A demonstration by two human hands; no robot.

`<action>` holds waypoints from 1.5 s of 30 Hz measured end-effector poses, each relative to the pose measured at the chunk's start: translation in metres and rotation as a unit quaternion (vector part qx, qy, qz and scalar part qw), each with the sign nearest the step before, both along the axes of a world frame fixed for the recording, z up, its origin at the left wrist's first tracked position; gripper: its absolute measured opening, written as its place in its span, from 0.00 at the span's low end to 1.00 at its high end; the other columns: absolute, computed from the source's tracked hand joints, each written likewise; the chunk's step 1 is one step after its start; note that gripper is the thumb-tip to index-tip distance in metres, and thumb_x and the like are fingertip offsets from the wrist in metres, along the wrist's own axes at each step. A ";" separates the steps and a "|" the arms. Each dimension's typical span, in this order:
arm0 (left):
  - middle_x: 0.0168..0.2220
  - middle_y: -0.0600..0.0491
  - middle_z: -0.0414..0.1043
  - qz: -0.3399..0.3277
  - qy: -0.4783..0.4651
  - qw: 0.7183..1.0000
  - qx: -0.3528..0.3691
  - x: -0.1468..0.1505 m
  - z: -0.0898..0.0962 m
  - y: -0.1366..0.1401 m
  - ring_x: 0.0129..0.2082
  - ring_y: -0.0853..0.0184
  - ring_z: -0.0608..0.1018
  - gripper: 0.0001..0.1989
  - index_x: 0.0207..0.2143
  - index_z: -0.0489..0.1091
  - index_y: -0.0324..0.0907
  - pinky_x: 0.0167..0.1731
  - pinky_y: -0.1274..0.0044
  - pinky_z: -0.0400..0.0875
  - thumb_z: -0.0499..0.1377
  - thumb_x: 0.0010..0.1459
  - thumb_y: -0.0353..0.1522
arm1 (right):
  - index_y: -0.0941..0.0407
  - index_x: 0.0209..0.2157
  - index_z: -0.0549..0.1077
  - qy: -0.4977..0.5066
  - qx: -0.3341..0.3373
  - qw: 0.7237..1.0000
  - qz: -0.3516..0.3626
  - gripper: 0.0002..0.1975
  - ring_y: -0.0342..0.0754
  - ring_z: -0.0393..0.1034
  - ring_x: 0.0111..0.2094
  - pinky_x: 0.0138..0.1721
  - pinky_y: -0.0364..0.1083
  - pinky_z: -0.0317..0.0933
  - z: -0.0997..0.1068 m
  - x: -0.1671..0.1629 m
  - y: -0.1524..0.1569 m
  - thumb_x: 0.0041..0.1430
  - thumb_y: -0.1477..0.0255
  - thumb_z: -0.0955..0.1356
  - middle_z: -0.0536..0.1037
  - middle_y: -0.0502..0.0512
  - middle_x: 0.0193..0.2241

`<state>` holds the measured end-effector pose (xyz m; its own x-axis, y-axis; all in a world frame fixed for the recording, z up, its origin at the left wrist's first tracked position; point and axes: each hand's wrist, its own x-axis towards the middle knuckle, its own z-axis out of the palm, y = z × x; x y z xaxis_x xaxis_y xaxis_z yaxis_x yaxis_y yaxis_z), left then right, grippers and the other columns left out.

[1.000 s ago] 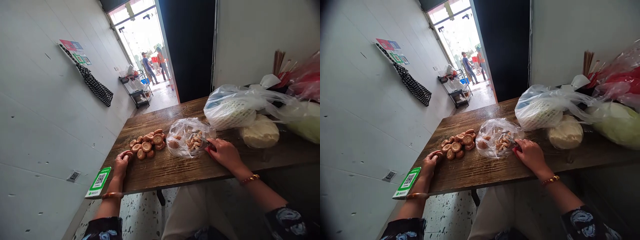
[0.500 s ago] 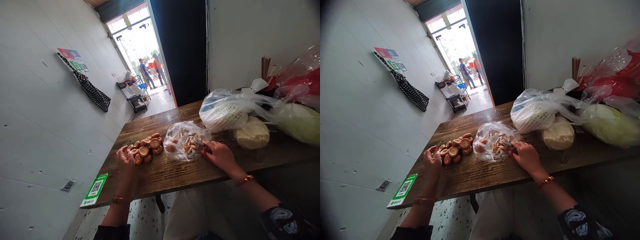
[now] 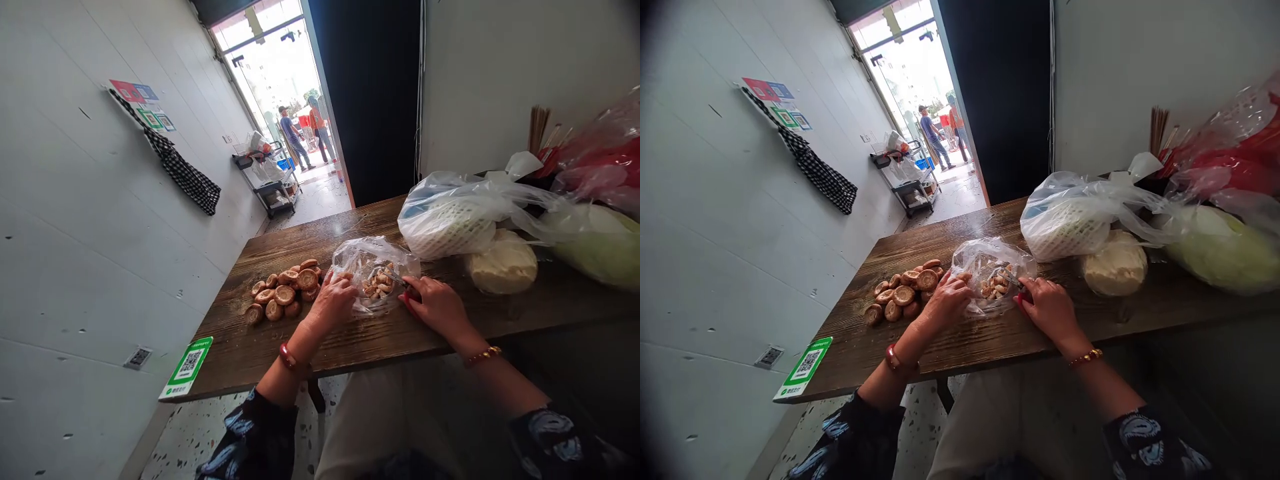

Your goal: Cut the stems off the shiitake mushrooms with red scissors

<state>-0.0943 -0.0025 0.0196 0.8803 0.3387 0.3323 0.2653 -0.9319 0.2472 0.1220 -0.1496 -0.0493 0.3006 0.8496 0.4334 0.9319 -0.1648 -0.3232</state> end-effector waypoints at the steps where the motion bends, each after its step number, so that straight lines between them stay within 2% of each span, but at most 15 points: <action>1: 0.30 0.51 0.74 -0.004 0.009 1.000 0.009 -0.006 0.002 0.000 0.39 0.59 0.76 0.08 0.28 0.74 0.46 0.60 0.54 0.57 0.57 0.57 0.26 | 0.56 0.53 0.74 0.000 0.000 1.000 0.002 0.20 0.53 0.72 0.39 0.40 0.48 0.58 0.001 0.000 0.000 0.65 0.61 0.65 0.78 0.57 0.36; 5: 0.26 0.51 0.72 0.004 0.096 0.994 0.059 -0.036 0.017 -0.004 0.31 0.63 0.75 0.12 0.25 0.72 0.44 0.48 0.65 0.68 0.54 0.60 0.27 | 0.56 0.54 0.74 -0.002 0.000 1.000 0.003 0.20 0.52 0.72 0.39 0.40 0.47 0.57 0.000 0.001 0.000 0.65 0.62 0.64 0.78 0.57 0.36; 7: 0.25 0.50 0.72 0.058 0.166 0.981 0.083 -0.049 0.026 -0.009 0.30 0.63 0.75 0.12 0.26 0.72 0.43 0.42 0.69 0.69 0.53 0.61 0.29 | 0.55 0.53 0.74 -0.006 0.003 1.000 0.000 0.20 0.52 0.72 0.38 0.39 0.47 0.56 -0.003 0.002 0.001 0.65 0.62 0.64 0.78 0.57 0.35; 9: 0.25 0.50 0.72 0.139 0.229 0.959 0.093 -0.056 0.033 -0.014 0.29 0.62 0.76 0.11 0.30 0.74 0.43 0.36 0.71 0.69 0.53 0.62 0.32 | 0.55 0.53 0.75 -0.010 0.014 1.000 -0.001 0.20 0.52 0.72 0.38 0.39 0.47 0.56 -0.006 0.002 0.002 0.65 0.61 0.65 0.78 0.56 0.35; 12: 0.30 0.48 0.75 0.217 0.270 0.931 0.116 -0.051 0.041 -0.019 0.32 0.60 0.78 0.13 0.36 0.75 0.42 0.36 0.71 0.69 0.52 0.64 0.34 | 0.55 0.53 0.75 -0.012 0.031 0.999 0.005 0.20 0.52 0.72 0.38 0.39 0.47 0.56 -0.008 0.003 0.002 0.65 0.61 0.65 0.77 0.56 0.34; 16: 0.39 0.44 0.75 0.212 0.237 0.937 0.142 -0.025 0.044 -0.019 0.38 0.60 0.78 0.16 0.35 0.74 0.40 0.41 0.70 0.69 0.49 0.67 0.34 | 0.55 0.53 0.75 -0.015 0.028 0.999 0.007 0.20 0.52 0.72 0.37 0.39 0.47 0.57 -0.008 0.003 0.001 0.64 0.61 0.65 0.77 0.55 0.34; 21: 0.41 0.43 0.74 0.227 0.182 0.944 0.159 0.002 0.036 -0.002 0.41 0.59 0.76 0.12 0.37 0.74 0.39 0.44 0.70 0.69 0.50 0.65 0.30 | 0.55 0.53 0.75 -0.008 0.026 1.000 0.008 0.19 0.52 0.72 0.38 0.39 0.47 0.57 -0.006 0.002 0.000 0.64 0.62 0.66 0.77 0.55 0.34; 25: 0.43 0.39 0.74 0.231 0.181 0.948 0.124 0.009 0.030 0.015 0.46 0.54 0.75 0.12 0.37 0.74 0.37 0.48 0.66 0.68 0.51 0.63 0.31 | 0.55 0.53 0.75 -0.001 0.032 0.999 0.013 0.19 0.51 0.72 0.38 0.39 0.47 0.58 -0.005 0.002 0.001 0.64 0.63 0.66 0.78 0.55 0.34; 32: 0.42 0.46 0.77 0.191 0.184 0.963 0.039 0.011 0.016 0.039 0.41 0.61 0.76 0.14 0.45 0.74 0.42 0.43 0.72 0.68 0.51 0.60 0.29 | 0.56 0.53 0.75 0.009 0.044 0.999 -0.017 0.21 0.51 0.72 0.37 0.39 0.47 0.59 -0.008 0.004 0.003 0.64 0.61 0.65 0.79 0.58 0.36; 40: 0.33 0.49 0.75 0.167 0.128 0.978 0.018 0.025 0.002 0.051 0.34 0.64 0.73 0.10 0.34 0.76 0.42 0.37 0.74 0.66 0.54 0.54 0.27 | 0.56 0.52 0.76 0.007 0.055 0.998 -0.032 0.20 0.51 0.72 0.34 0.36 0.47 0.58 -0.008 0.005 0.004 0.64 0.60 0.65 0.78 0.56 0.33; 45: 0.36 0.51 0.75 0.158 0.061 0.985 0.022 0.032 0.000 0.042 0.36 0.65 0.74 0.11 0.37 0.75 0.43 0.40 0.74 0.68 0.56 0.52 0.26 | 0.57 0.53 0.75 0.019 0.074 0.996 -0.056 0.22 0.50 0.71 0.31 0.35 0.47 0.58 -0.011 0.007 0.005 0.65 0.60 0.64 0.78 0.56 0.32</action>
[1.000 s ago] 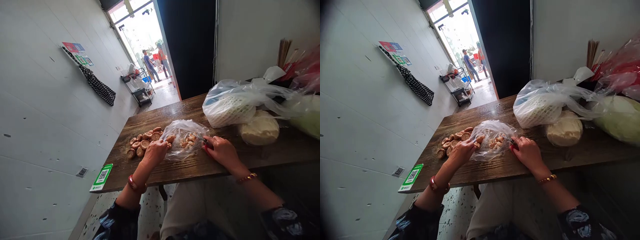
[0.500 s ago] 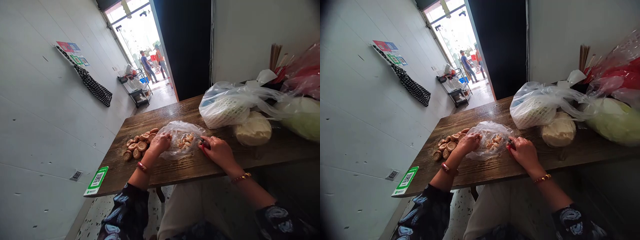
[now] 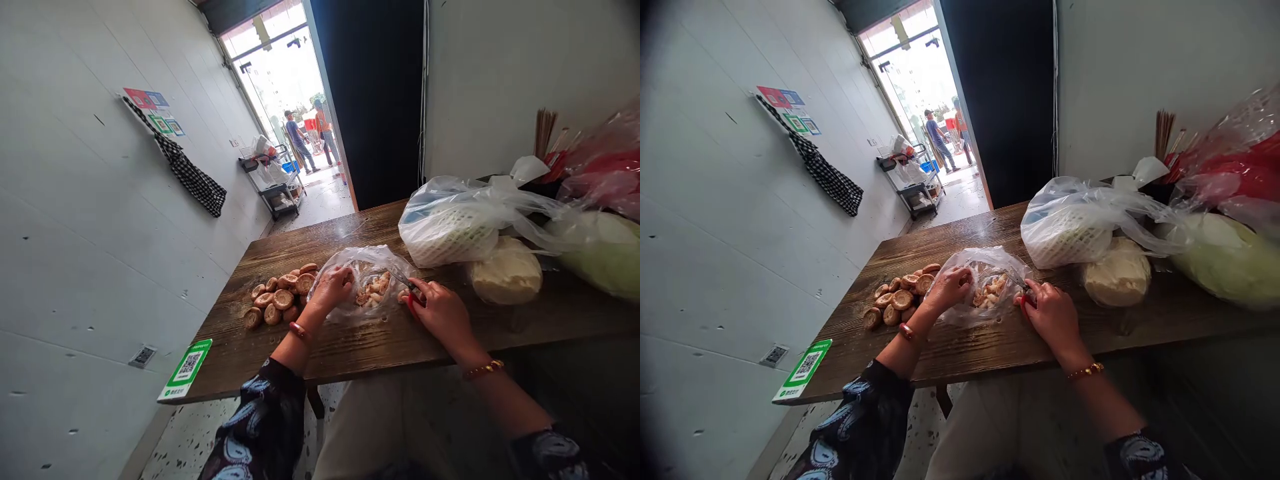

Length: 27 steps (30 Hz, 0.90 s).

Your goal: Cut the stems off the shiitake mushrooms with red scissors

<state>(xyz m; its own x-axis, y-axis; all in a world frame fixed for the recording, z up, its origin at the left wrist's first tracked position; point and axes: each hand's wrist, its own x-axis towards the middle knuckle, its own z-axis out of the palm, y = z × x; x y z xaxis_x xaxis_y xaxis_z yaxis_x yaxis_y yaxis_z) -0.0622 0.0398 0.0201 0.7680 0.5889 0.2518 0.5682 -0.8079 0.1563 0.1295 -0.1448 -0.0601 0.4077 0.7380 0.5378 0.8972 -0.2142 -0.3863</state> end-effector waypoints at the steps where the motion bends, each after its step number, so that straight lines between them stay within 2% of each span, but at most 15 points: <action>1: 0.37 0.51 0.75 -0.002 -0.014 1.000 0.002 0.000 0.000 -0.002 0.37 0.64 0.74 0.12 0.38 0.75 0.44 0.42 0.74 0.69 0.56 0.53 0.26 | 0.58 0.53 0.75 0.001 0.002 1.000 -0.003 0.22 0.50 0.71 0.31 0.35 0.47 0.58 -0.001 0.001 0.000 0.65 0.60 0.64 0.77 0.56 0.31; 4: 0.43 0.50 0.77 0.001 -0.089 0.996 -0.006 -0.002 -0.001 -0.007 0.42 0.63 0.76 0.15 0.45 0.74 0.44 0.47 0.71 0.69 0.56 0.56 0.28 | 0.58 0.53 0.76 0.003 0.002 1.000 -0.002 0.22 0.49 0.71 0.29 0.34 0.47 0.58 -0.002 0.002 0.001 0.64 0.59 0.64 0.76 0.54 0.29; 8: 0.50 0.49 0.77 0.029 -0.193 0.979 -0.062 -0.013 0.000 -0.012 0.44 0.64 0.78 0.20 0.53 0.71 0.44 0.50 0.71 0.70 0.57 0.58 0.29 | 0.57 0.52 0.76 0.007 0.005 1.000 0.004 0.22 0.48 0.70 0.28 0.33 0.47 0.58 -0.002 0.002 0.001 0.64 0.59 0.64 0.76 0.53 0.28; 11: 0.50 0.49 0.77 0.055 -0.198 0.976 -0.069 -0.022 0.005 -0.018 0.47 0.62 0.78 0.17 0.52 0.72 0.44 0.52 0.70 0.70 0.55 0.63 0.34 | 0.57 0.52 0.76 0.007 0.004 1.000 0.013 0.22 0.48 0.70 0.28 0.33 0.47 0.59 -0.002 0.001 0.000 0.64 0.60 0.64 0.76 0.54 0.28; 15: 0.53 0.45 0.76 0.084 -0.185 0.979 -0.031 -0.031 0.015 -0.024 0.54 0.56 0.75 0.20 0.50 0.74 0.41 0.56 0.66 0.66 0.51 0.66 0.41 | 0.57 0.52 0.75 0.007 0.001 1.000 0.024 0.22 0.49 0.71 0.29 0.34 0.47 0.59 0.000 0.001 -0.001 0.64 0.59 0.64 0.76 0.54 0.29; 18: 0.49 0.46 0.78 0.079 -0.241 0.964 -0.077 -0.033 0.018 -0.025 0.51 0.57 0.77 0.20 0.48 0.75 0.42 0.53 0.67 0.68 0.49 0.67 0.43 | 0.57 0.52 0.75 0.005 0.003 1.000 0.022 0.22 0.49 0.70 0.28 0.33 0.47 0.59 0.000 0.001 -0.001 0.64 0.59 0.64 0.76 0.54 0.29; 20: 0.42 0.48 0.80 0.069 -0.310 0.931 -0.179 -0.032 0.017 -0.025 0.42 0.61 0.79 0.22 0.47 0.75 0.41 0.44 0.71 0.73 0.49 0.66 0.45 | 0.58 0.53 0.75 0.002 0.001 1.000 0.020 0.23 0.49 0.70 0.28 0.33 0.47 0.59 -0.001 0.001 0.000 0.64 0.58 0.64 0.76 0.54 0.29; 21: 0.37 0.48 0.80 0.063 -0.347 0.902 -0.248 -0.031 0.017 -0.025 0.35 0.63 0.79 0.24 0.47 0.75 0.41 0.37 0.73 0.74 0.48 0.66 0.47 | 0.58 0.53 0.75 0.000 0.000 1.000 0.018 0.23 0.49 0.70 0.28 0.33 0.48 0.59 -0.001 0.001 0.000 0.64 0.58 0.64 0.76 0.54 0.30; 23: 0.30 0.50 0.77 0.038 -0.407 0.824 -0.393 -0.027 0.018 -0.027 0.24 0.67 0.76 0.27 0.48 0.73 0.39 0.24 0.76 0.70 0.49 0.65 0.50 | 0.58 0.53 0.75 -0.003 0.001 1.000 0.014 0.23 0.50 0.70 0.29 0.33 0.48 0.59 -0.002 0.000 0.000 0.64 0.58 0.64 0.76 0.54 0.30; 25: 0.30 0.50 0.76 0.006 -0.439 0.740 -0.510 -0.023 0.019 -0.030 0.22 0.69 0.76 0.27 0.50 0.71 0.37 0.20 0.79 0.68 0.53 0.63 0.50 | 0.58 0.53 0.75 -0.001 0.007 1.000 0.014 0.23 0.50 0.70 0.29 0.34 0.47 0.60 -0.002 0.000 0.000 0.64 0.58 0.65 0.75 0.53 0.29; 27: 0.34 0.47 0.77 -0.025 -0.440 0.679 -0.588 -0.018 0.020 -0.033 0.26 0.66 0.80 0.25 0.53 0.69 0.37 0.24 0.78 0.72 0.56 0.62 0.47 | 0.58 0.53 0.74 0.002 0.014 1.000 0.015 0.23 0.49 0.70 0.29 0.34 0.47 0.60 -0.003 0.000 0.000 0.65 0.58 0.65 0.75 0.53 0.28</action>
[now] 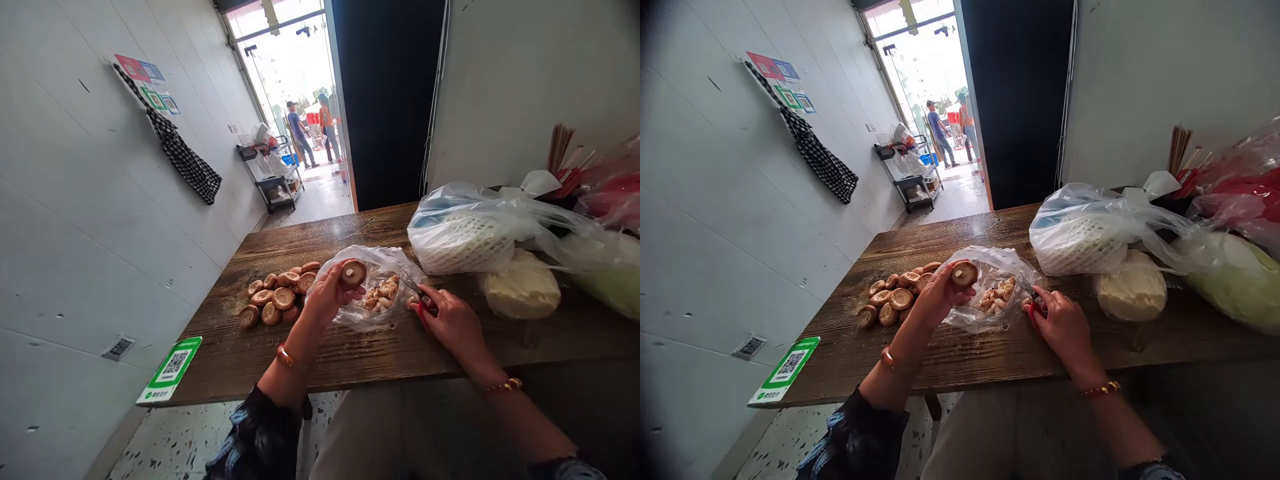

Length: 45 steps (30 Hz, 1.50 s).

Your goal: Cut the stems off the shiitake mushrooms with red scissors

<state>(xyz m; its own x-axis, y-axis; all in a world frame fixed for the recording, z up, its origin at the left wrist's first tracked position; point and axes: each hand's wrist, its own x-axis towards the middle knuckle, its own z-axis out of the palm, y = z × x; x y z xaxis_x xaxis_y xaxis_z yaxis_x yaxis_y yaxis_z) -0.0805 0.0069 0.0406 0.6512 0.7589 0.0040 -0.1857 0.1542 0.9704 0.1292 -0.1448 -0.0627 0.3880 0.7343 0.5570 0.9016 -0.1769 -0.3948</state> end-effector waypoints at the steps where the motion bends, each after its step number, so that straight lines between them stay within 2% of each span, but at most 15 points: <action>1: 0.37 0.46 0.78 -0.023 -0.014 0.999 -0.024 0.002 0.000 -0.001 0.29 0.65 0.81 0.25 0.55 0.68 0.38 0.27 0.77 0.75 0.57 0.62 0.45 | 0.58 0.54 0.74 -0.001 0.002 1.000 0.001 0.23 0.49 0.70 0.29 0.34 0.47 0.60 0.000 0.000 0.000 0.65 0.58 0.65 0.75 0.53 0.29; 6: 0.43 0.46 0.78 -0.086 -0.066 0.991 -0.078 0.006 -0.009 0.001 0.38 0.61 0.83 0.25 0.62 0.59 0.41 0.39 0.72 0.78 0.56 0.65 0.38 | 0.58 0.54 0.73 -0.039 -0.001 0.999 0.017 0.23 0.50 0.70 0.32 0.36 0.47 0.60 0.000 -0.001 0.000 0.65 0.59 0.64 0.76 0.56 0.32; 11: 0.48 0.46 0.76 -0.119 -0.091 0.984 -0.100 0.004 -0.021 0.005 0.45 0.59 0.82 0.25 0.61 0.59 0.43 0.44 0.71 0.77 0.57 0.63 0.35 | 0.56 0.55 0.73 -0.065 0.002 0.997 0.030 0.21 0.51 0.70 0.35 0.39 0.48 0.60 -0.002 -0.001 0.000 0.65 0.61 0.65 0.77 0.56 0.34; 15: 0.54 0.46 0.74 -0.135 -0.097 0.982 -0.088 0.000 -0.025 0.004 0.50 0.57 0.80 0.28 0.62 0.60 0.45 0.50 0.68 0.74 0.60 0.59 0.33 | 0.56 0.56 0.72 -0.073 0.002 0.996 0.042 0.21 0.51 0.69 0.35 0.40 0.48 0.60 -0.002 -0.002 -0.001 0.65 0.62 0.64 0.77 0.56 0.34; 20: 0.50 0.45 0.75 -0.159 -0.097 0.979 -0.083 -0.002 -0.027 0.002 0.46 0.55 0.82 0.30 0.62 0.59 0.44 0.41 0.70 0.76 0.62 0.60 0.35 | 0.57 0.57 0.70 -0.063 0.011 0.997 0.050 0.23 0.50 0.69 0.33 0.40 0.48 0.61 0.005 -0.009 -0.009 0.66 0.60 0.65 0.76 0.54 0.31; 25: 0.45 0.42 0.77 -0.171 -0.095 0.976 -0.097 0.002 -0.028 0.001 0.39 0.57 0.83 0.27 0.59 0.62 0.40 0.33 0.73 0.76 0.61 0.61 0.40 | 0.57 0.55 0.72 -0.044 -0.006 0.995 0.090 0.22 0.49 0.70 0.33 0.38 0.47 0.62 0.030 -0.019 -0.021 0.66 0.60 0.65 0.76 0.54 0.32; 30: 0.42 0.44 0.76 -0.134 -0.077 0.984 -0.089 0.005 -0.030 0.002 0.33 0.63 0.80 0.24 0.55 0.68 0.38 0.19 0.82 0.65 0.61 0.59 0.41 | 0.53 0.56 0.73 -0.102 -0.067 0.987 0.107 0.21 0.50 0.72 0.35 0.36 0.47 0.61 0.061 -0.024 -0.023 0.65 0.61 0.66 0.79 0.55 0.35; 36: 0.40 0.46 0.77 -0.105 -0.053 0.990 -0.071 0.006 -0.029 0.001 0.28 0.68 0.77 0.24 0.54 0.69 0.41 0.17 0.83 0.61 0.61 0.59 0.43 | 0.52 0.55 0.74 -0.132 -0.126 0.979 0.091 0.20 0.50 0.71 0.34 0.36 0.47 0.59 0.079 -0.025 -0.020 0.63 0.62 0.67 0.79 0.55 0.36; 42: 0.40 0.47 0.77 -0.111 -0.038 0.992 -0.047 0.007 -0.031 -0.001 0.30 0.67 0.77 0.21 0.50 0.72 0.41 0.21 0.81 0.65 0.62 0.59 0.43 | 0.51 0.53 0.75 -0.160 -0.153 0.971 0.086 0.19 0.51 0.71 0.35 0.35 0.47 0.56 0.093 -0.030 -0.017 0.60 0.65 0.69 0.79 0.54 0.34; 45: 0.38 0.47 0.77 -0.119 -0.024 0.992 -0.026 0.008 -0.032 -0.001 0.26 0.69 0.76 0.22 0.51 0.71 0.41 0.18 0.82 0.61 0.61 0.59 0.44 | 0.52 0.51 0.76 -0.175 -0.183 0.964 0.080 0.18 0.51 0.71 0.36 0.35 0.48 0.56 0.098 -0.034 -0.015 0.59 0.65 0.70 0.79 0.55 0.34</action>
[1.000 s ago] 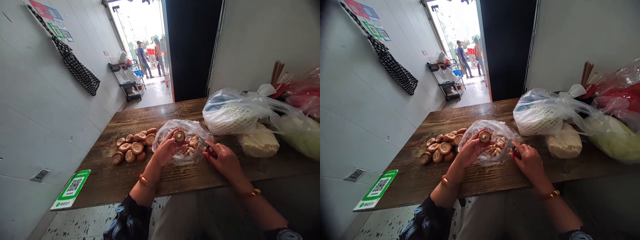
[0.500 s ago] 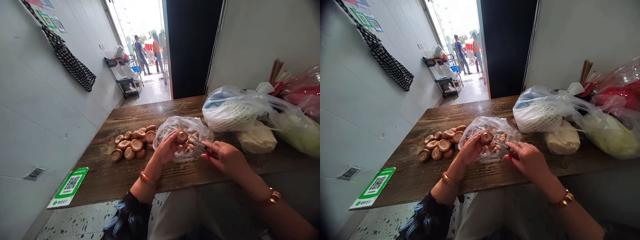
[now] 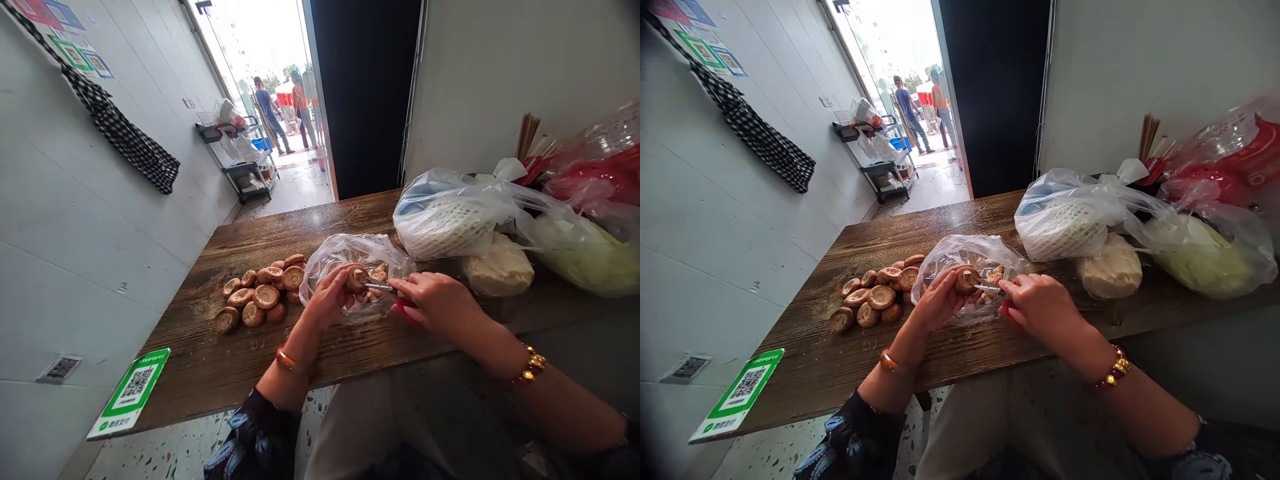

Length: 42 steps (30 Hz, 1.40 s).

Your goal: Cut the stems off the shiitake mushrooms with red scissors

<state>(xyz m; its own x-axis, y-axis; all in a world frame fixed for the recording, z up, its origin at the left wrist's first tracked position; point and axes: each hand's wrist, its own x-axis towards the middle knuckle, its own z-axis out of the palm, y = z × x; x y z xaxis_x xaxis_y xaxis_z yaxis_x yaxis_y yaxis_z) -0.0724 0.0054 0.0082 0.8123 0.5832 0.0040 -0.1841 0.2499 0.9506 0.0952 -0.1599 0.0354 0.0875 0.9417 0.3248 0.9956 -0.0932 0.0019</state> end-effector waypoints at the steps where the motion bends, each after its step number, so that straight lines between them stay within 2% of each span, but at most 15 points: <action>1: 0.37 0.48 0.76 -0.003 0.004 1.000 0.007 0.000 0.000 0.000 0.25 0.70 0.76 0.22 0.51 0.71 0.41 0.17 0.83 0.59 0.61 0.59 0.44 | 0.52 0.51 0.76 -0.005 -0.009 1.000 -0.003 0.18 0.52 0.72 0.36 0.35 0.48 0.56 0.001 -0.001 0.001 0.59 0.65 0.70 0.79 0.55 0.34; 9: 0.30 0.49 0.76 -0.002 0.015 0.999 0.029 0.000 -0.002 -0.002 0.22 0.70 0.74 0.23 0.51 0.72 0.39 0.15 0.83 0.57 0.60 0.60 0.45 | 0.53 0.51 0.76 -0.011 -0.084 0.996 -0.016 0.17 0.54 0.74 0.38 0.37 0.49 0.59 0.014 -0.007 0.006 0.60 0.67 0.69 0.80 0.57 0.37; 16: 0.28 0.49 0.76 -0.010 0.027 0.999 0.029 0.000 -0.005 0.000 0.20 0.71 0.75 0.27 0.50 0.71 0.35 0.15 0.84 0.61 0.62 0.58 0.48 | 0.56 0.53 0.74 -0.019 -0.171 0.985 -0.009 0.17 0.54 0.77 0.39 0.34 0.46 0.60 0.028 -0.012 0.011 0.65 0.70 0.63 0.81 0.61 0.40; 21: 0.31 0.47 0.78 -0.020 0.007 1.000 0.011 0.001 -0.004 0.001 0.22 0.69 0.77 0.26 0.49 0.72 0.37 0.16 0.83 0.64 0.62 0.57 0.47 | 0.55 0.50 0.75 0.009 -0.174 0.985 -0.007 0.16 0.53 0.77 0.39 0.31 0.45 0.57 0.025 -0.008 0.011 0.66 0.67 0.62 0.82 0.60 0.40; 25: 0.34 0.47 0.79 -0.017 -0.015 1.000 0.002 0.000 -0.005 0.002 0.25 0.67 0.79 0.22 0.49 0.72 0.39 0.17 0.82 0.67 0.63 0.58 0.44 | 0.53 0.51 0.75 0.023 -0.150 0.988 -0.008 0.17 0.52 0.77 0.37 0.30 0.45 0.56 0.021 -0.003 0.004 0.65 0.62 0.64 0.81 0.58 0.40; 29: 0.38 0.48 0.79 -0.008 -0.040 0.999 -0.015 0.000 -0.005 0.002 0.31 0.63 0.82 0.20 0.49 0.70 0.41 0.25 0.79 0.73 0.64 0.58 0.42 | 0.50 0.53 0.74 0.045 -0.122 0.991 -0.025 0.19 0.52 0.76 0.35 0.30 0.45 0.55 0.019 0.001 -0.002 0.63 0.60 0.65 0.81 0.55 0.39; 33: 0.42 0.49 0.78 -0.023 -0.056 0.998 -0.023 0.000 -0.004 0.001 0.38 0.61 0.83 0.21 0.50 0.68 0.42 0.36 0.74 0.78 0.65 0.58 0.40 | 0.49 0.50 0.76 0.094 -0.117 0.989 -0.014 0.17 0.52 0.76 0.36 0.31 0.45 0.55 0.020 0.001 -0.002 0.63 0.61 0.66 0.82 0.53 0.37; 37: 0.49 0.50 0.74 -0.028 -0.070 0.997 -0.022 0.000 -0.005 0.000 0.43 0.62 0.81 0.25 0.55 0.69 0.44 0.46 0.70 0.76 0.67 0.55 0.37 | 0.49 0.50 0.77 0.117 -0.122 0.986 -0.003 0.17 0.52 0.76 0.37 0.31 0.45 0.55 0.020 0.000 0.000 0.63 0.59 0.66 0.82 0.54 0.37; 42: 0.51 0.49 0.72 -0.026 -0.071 0.997 0.009 0.000 -0.007 -0.002 0.44 0.63 0.78 0.24 0.54 0.72 0.45 0.51 0.67 0.73 0.67 0.55 0.37 | 0.48 0.49 0.77 0.160 -0.130 0.978 0.002 0.18 0.51 0.75 0.37 0.31 0.45 0.54 0.020 0.002 0.003 0.62 0.56 0.66 0.82 0.54 0.37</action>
